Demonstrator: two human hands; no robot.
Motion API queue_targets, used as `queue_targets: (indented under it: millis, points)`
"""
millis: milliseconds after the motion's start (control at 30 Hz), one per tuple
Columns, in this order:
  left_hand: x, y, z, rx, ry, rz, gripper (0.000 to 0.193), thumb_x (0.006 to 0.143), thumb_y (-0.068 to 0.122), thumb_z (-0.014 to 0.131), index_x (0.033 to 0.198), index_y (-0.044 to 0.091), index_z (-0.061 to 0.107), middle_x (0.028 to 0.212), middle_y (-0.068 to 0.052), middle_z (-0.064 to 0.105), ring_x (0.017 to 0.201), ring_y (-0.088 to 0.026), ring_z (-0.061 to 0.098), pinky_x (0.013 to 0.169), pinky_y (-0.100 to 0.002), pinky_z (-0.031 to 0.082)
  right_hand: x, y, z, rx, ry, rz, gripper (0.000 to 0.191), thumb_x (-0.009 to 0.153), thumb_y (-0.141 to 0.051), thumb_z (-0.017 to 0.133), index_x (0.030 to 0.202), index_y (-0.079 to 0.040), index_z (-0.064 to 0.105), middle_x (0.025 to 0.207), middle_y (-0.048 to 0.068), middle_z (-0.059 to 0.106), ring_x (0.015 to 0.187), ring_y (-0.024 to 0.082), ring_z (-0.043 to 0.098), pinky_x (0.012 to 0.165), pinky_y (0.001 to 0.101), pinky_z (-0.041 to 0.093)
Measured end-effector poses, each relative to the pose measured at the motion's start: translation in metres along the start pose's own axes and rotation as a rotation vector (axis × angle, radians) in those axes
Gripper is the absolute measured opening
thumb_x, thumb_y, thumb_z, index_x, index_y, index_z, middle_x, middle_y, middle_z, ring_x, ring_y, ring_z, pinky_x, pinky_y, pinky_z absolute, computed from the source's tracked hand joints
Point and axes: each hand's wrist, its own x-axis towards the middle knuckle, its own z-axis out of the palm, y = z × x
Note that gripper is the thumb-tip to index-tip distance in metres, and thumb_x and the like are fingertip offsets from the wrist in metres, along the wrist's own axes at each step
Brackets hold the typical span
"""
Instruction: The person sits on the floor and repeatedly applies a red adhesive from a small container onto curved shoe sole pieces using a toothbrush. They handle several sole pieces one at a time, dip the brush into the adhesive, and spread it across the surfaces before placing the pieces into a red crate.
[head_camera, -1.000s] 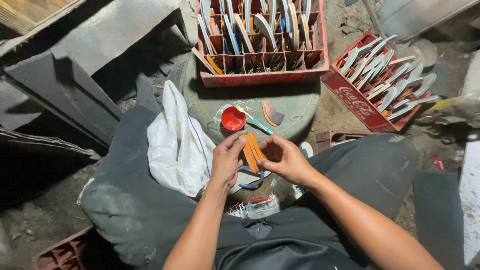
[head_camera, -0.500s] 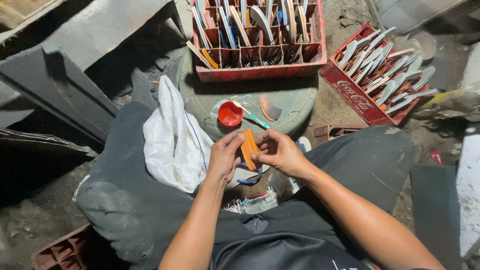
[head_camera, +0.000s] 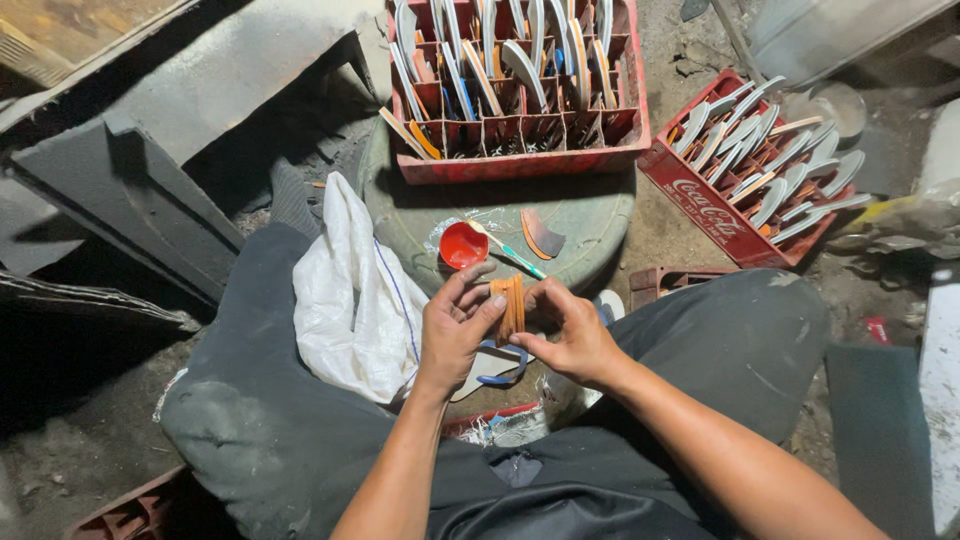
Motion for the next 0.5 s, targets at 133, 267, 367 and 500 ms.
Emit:
queue_targets:
  millis: [133,267,367,500]
  points:
    - [0.002,-0.010,-0.005,-0.121,0.032,-0.070,0.043,0.098,0.006,0.067,0.138,-0.006,0.056,0.121,-0.017,0.068,0.110,-0.018,0.066,0.096,-0.031,0.056,0.003,-0.013,-0.001,-0.075,-0.022,-0.036,0.047,0.080,-0.017,0.085,0.114,-0.001,0.055,0.097,0.009,0.067,0.093,0.018,0.071,0.083,0.0311,0.056]
    - [0.007,-0.031,-0.004,-0.445,0.142,-0.269,0.036,0.098,0.013,0.057,0.132,0.000,0.059,0.118,-0.011,0.070,0.108,-0.019,0.068,0.095,-0.034,0.056,0.008,-0.033,0.002,-0.119,-0.078,-0.065,0.056,0.077,-0.024,0.085,0.116,0.001,0.054,0.103,0.016,0.069,0.098,0.028,0.073,0.085,0.0356,0.056]
    - [0.009,-0.041,-0.006,-0.582,0.167,-0.309,0.027,0.103,0.021,0.054,0.122,0.002,0.060,0.112,-0.008,0.069,0.107,-0.020,0.067,0.095,-0.037,0.056,0.009,-0.041,-0.004,-0.228,-0.258,0.075,0.057,0.074,-0.022,0.084,0.123,-0.005,0.061,0.100,0.016,0.071,0.096,0.028,0.072,0.085,0.0351,0.055]
    - [0.011,-0.043,-0.006,-0.454,0.026,-0.224,0.018,0.109,0.017,0.057,0.118,0.002,0.061,0.111,-0.006,0.066,0.106,-0.016,0.064,0.097,-0.033,0.054,0.009,-0.031,-0.020,0.031,-0.304,0.102,0.044,0.086,-0.012,0.070,0.128,-0.004,0.059,0.116,0.011,0.073,0.111,0.019,0.072,0.091,0.0323,0.057]
